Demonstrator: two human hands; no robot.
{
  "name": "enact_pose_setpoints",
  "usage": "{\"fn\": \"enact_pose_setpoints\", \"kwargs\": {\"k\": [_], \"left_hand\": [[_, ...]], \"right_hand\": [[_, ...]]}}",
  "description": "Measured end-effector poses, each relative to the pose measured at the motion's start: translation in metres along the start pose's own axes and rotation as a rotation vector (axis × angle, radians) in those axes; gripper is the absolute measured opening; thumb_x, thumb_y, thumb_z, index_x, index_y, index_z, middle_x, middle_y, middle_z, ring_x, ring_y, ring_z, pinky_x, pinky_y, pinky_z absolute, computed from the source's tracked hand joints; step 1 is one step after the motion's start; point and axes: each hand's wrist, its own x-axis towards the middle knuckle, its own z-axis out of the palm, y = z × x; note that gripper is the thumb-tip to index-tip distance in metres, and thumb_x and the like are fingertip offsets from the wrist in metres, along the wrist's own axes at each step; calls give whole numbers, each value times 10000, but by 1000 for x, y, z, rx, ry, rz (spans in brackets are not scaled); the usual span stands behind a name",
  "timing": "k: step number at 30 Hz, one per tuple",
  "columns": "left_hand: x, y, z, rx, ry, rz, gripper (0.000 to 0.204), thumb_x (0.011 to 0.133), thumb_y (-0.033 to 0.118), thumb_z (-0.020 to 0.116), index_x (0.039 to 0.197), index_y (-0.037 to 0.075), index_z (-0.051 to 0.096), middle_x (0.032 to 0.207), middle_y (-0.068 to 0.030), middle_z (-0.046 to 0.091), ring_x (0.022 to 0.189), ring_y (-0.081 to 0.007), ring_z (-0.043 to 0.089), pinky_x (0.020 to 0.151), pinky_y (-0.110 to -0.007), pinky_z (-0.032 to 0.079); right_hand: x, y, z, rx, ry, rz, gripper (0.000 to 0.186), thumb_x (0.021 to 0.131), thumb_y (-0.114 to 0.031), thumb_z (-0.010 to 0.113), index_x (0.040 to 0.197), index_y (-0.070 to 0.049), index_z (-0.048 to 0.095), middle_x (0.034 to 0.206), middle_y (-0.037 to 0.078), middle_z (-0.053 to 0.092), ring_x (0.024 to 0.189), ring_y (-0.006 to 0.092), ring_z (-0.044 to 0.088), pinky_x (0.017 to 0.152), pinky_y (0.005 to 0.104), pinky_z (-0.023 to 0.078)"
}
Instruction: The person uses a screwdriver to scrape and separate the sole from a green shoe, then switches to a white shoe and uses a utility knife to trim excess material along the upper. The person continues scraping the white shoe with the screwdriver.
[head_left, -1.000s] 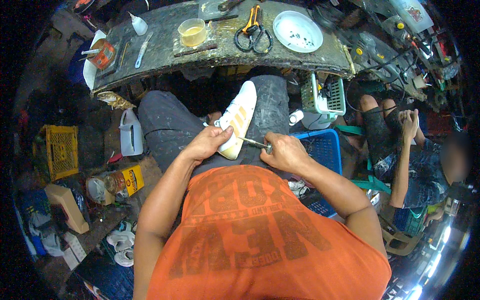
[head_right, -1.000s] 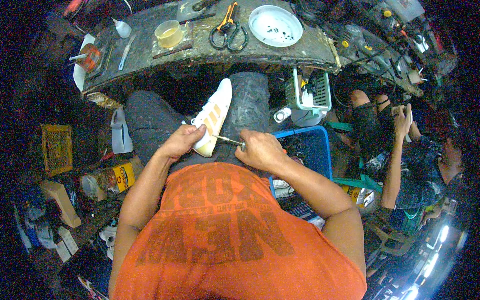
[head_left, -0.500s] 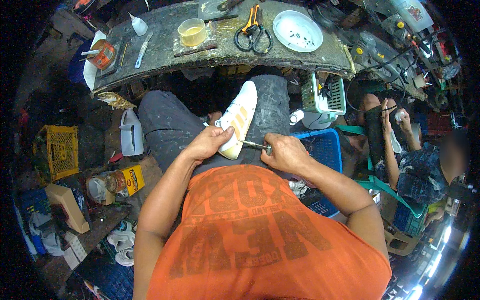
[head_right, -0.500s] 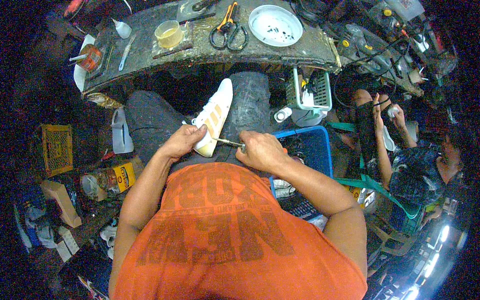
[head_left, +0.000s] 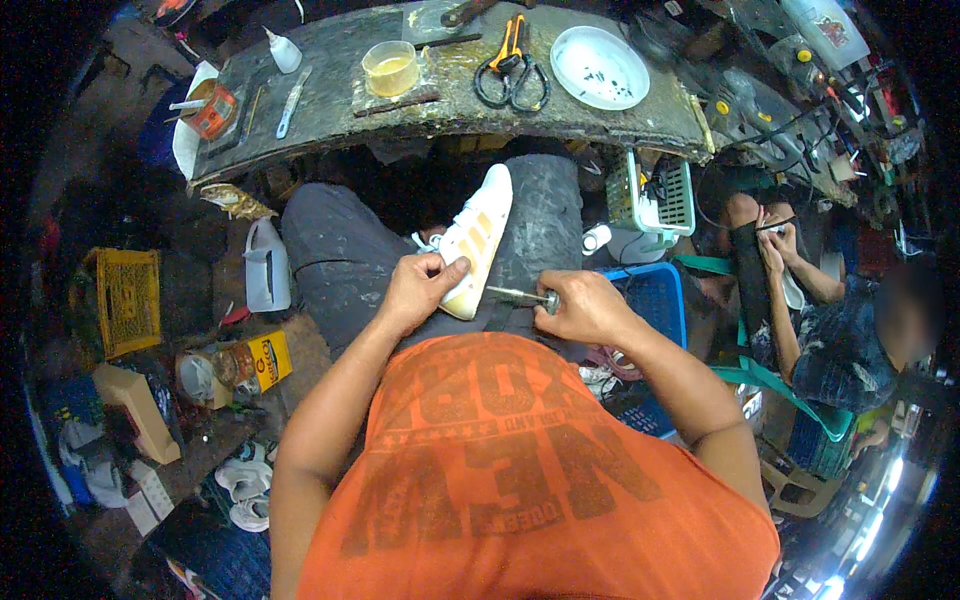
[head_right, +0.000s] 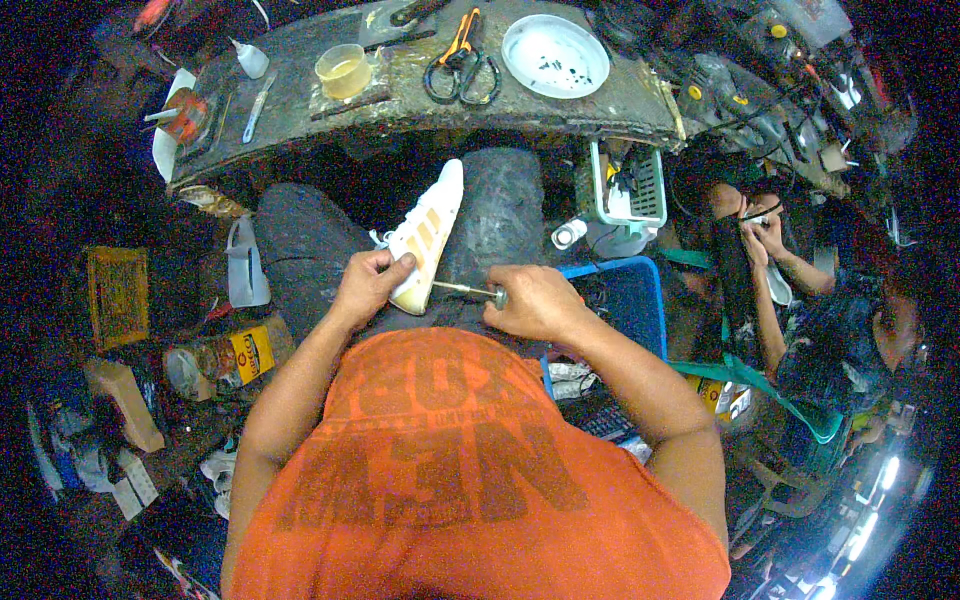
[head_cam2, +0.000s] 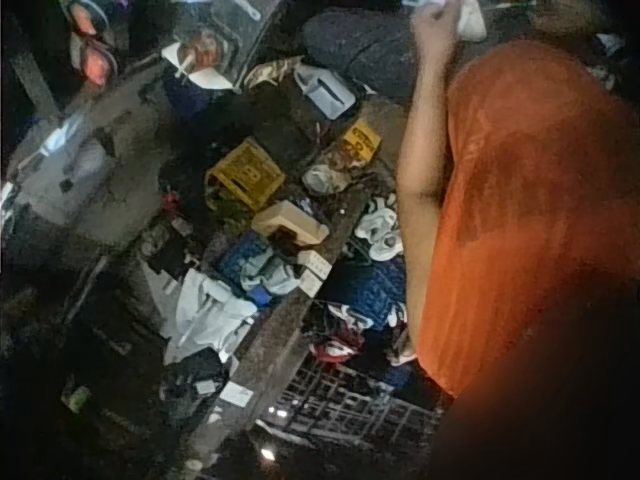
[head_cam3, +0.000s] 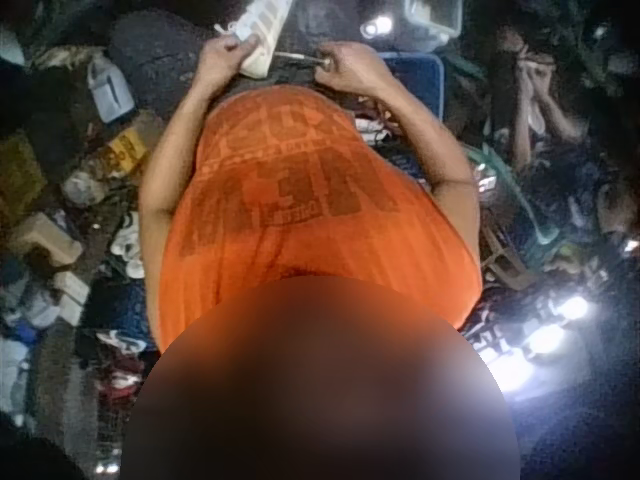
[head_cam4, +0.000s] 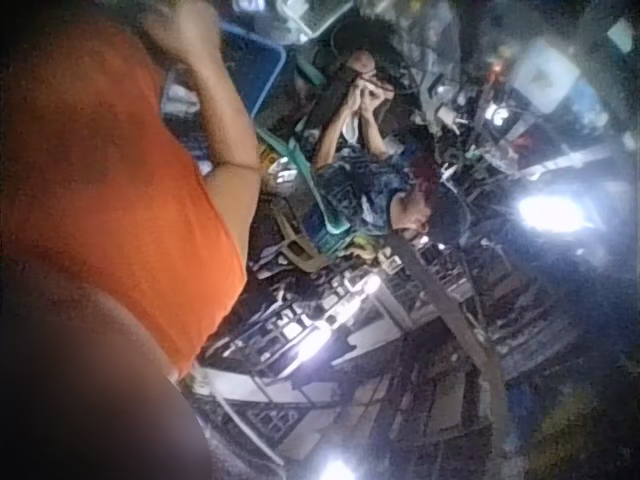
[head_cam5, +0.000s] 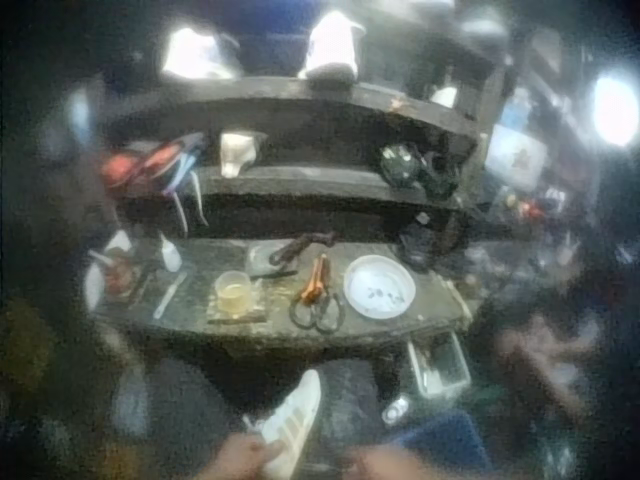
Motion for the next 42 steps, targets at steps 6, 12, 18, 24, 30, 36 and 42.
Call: {"fn": "enact_pose_setpoints", "kwargs": {"k": [6, 12, 18, 24, 30, 36, 42], "left_hand": [[-9, 4, 8, -93, 79, 49, 342, 1013, 302, 705, 924, -24, 752, 800, -24, 718, 756, -67, 608, 690, -293, 504], [-28, 19, -4, -57, 42, 40, 307, 1020, 271, 688, 1029, -33, 729, 894, -27, 734, 813, -71, 635, 755, -289, 528], [-21, 21, -11, -65, -71, -146, 351, 1029, 326, 684, 1007, -20, 743, 932, -38, 752, 834, -82, 671, 762, -276, 543], [-12, 34, -12, -321, -102, -437, 365, 998, 310, 725, 1035, -54, 745, 973, -78, 759, 826, -121, 707, 751, -278, 560], [-24, 40, -15, -104, -183, -238, 362, 927, 240, 792, 1107, -67, 723, 1020, -96, 758, 893, -132, 716, 825, -282, 565], [-22, 28, -20, -57, -243, -161, 414, 1027, 328, 685, 1151, -66, 699, 1085, -102, 745, 977, -122, 691, 889, -291, 549], [-12, 21, -17, -259, -278, -288, 471, 1092, 434, 541, 1084, -1, 721, 964, -30, 745, 833, -111, 688, 788, -281, 555]], "right_hand": [[-12, -7, 10, 107, 54, 97, 343, 830, -322, 713, 1017, -34, 697, 906, 250, 720, 876, 446, 708, 799, 535, 563], [-15, -9, 14, 200, 181, 78, 329, 841, -307, 748, 1005, -27, 690, 909, 234, 721, 866, 440, 708, 786, 529, 562], [-8, -11, 14, 149, 128, 69, 351, 848, -327, 756, 990, -15, 683, 839, 228, 711, 828, 433, 706, 761, 508, 551], [3, -6, 18, 157, 133, 75, 347, 846, -322, 757, 980, -12, 679, 805, 233, 698, 813, 437, 701, 741, 505, 542], [2, -4, 23, 146, 162, 78, 348, 841, -312, 756, 992, -10, 673, 787, 228, 695, 812, 439, 700, 733, 511, 543], [2, -11, 16, 109, 138, 71, 336, 837, -301, 748, 990, -9, 677, 810, 239, 702, 825, 444, 701, 746, 518, 550], [9, -17, 0, -30, 17, 10, 336, 839, -305, 688, 1003, -12, 683, 897, 274, 727, 872, 468, 712, 801, 565, 569]]}}
